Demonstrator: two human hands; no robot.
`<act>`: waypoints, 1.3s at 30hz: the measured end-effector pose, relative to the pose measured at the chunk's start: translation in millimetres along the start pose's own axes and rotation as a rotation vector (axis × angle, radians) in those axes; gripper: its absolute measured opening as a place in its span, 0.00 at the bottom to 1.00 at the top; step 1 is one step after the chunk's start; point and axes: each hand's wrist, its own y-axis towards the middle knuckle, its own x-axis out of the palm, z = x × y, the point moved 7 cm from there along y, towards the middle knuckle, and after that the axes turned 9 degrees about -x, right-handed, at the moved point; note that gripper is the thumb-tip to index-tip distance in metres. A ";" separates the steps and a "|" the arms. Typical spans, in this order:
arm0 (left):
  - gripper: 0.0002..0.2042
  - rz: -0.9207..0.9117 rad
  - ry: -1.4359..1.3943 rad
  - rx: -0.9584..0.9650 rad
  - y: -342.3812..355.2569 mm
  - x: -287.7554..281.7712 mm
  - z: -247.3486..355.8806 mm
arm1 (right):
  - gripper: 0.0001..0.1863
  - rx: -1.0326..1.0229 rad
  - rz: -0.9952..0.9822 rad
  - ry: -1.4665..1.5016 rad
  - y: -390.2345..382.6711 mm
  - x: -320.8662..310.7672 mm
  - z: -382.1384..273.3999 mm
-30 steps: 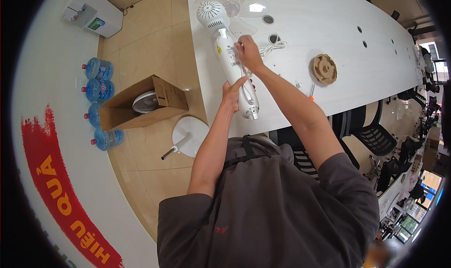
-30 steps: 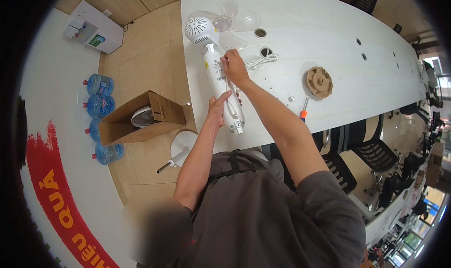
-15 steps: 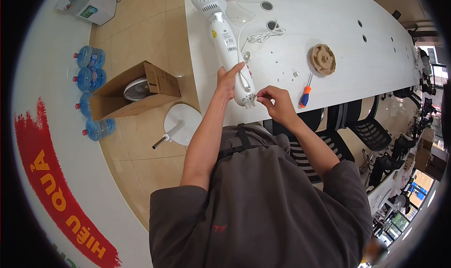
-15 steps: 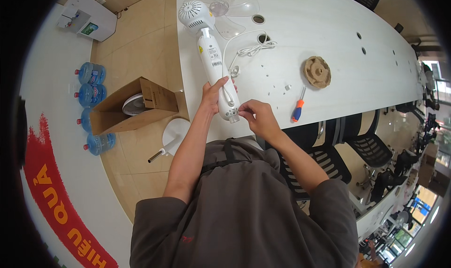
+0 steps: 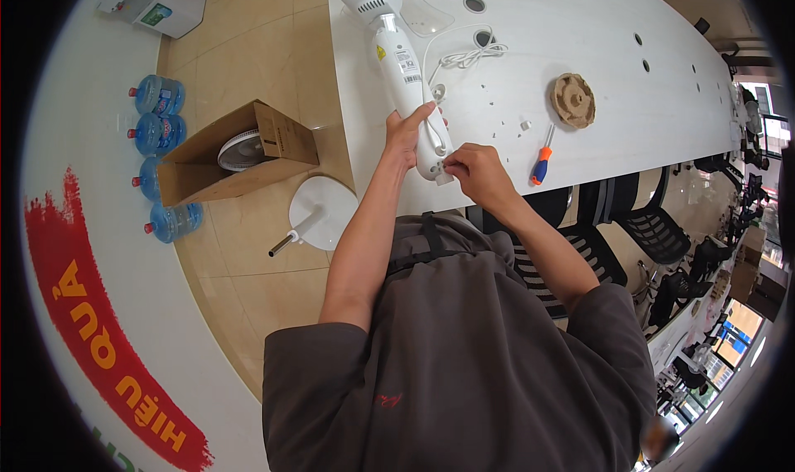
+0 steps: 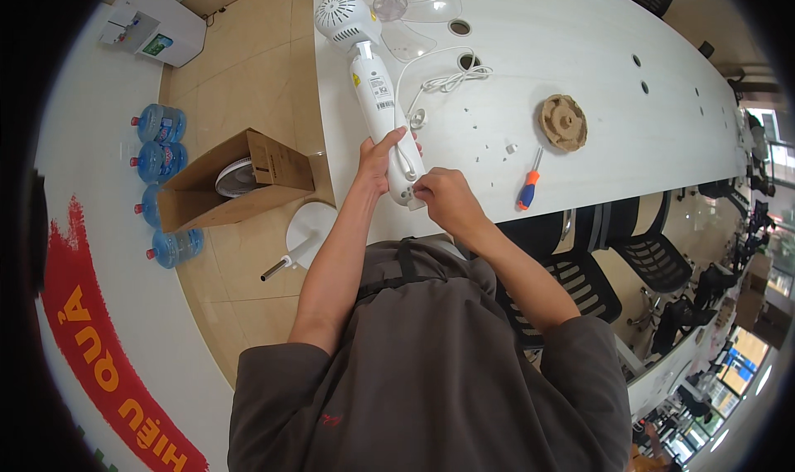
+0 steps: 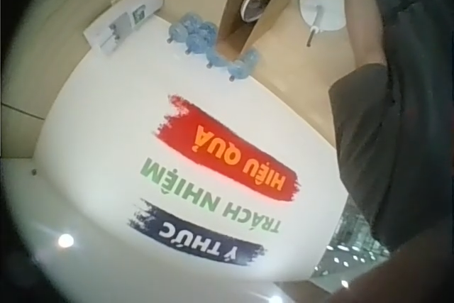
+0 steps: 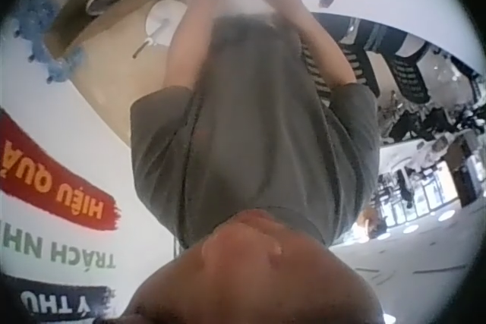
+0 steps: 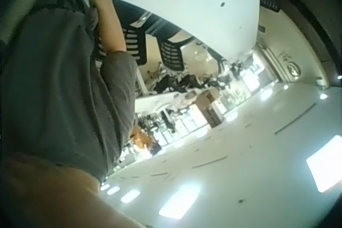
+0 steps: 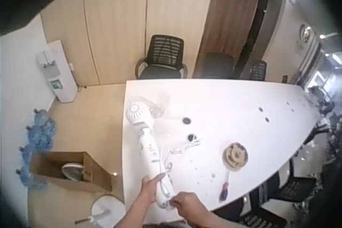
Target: Repairing or assembling a white electric fan using a screwdriver on an office desk.
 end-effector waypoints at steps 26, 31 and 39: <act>0.18 -0.008 -0.028 -0.007 -3.2 4.2 2.8 | 0.08 0.058 0.064 0.107 -11.5 -7.0 18.6; 0.19 -0.029 -0.029 -0.025 -0.7 3.9 1.3 | 0.05 0.125 0.244 0.137 -33.3 -25.3 51.9; 0.20 -0.001 -0.004 -0.019 -0.8 -1.2 0.4 | 0.34 0.744 0.475 -0.591 -160.6 -83.5 203.3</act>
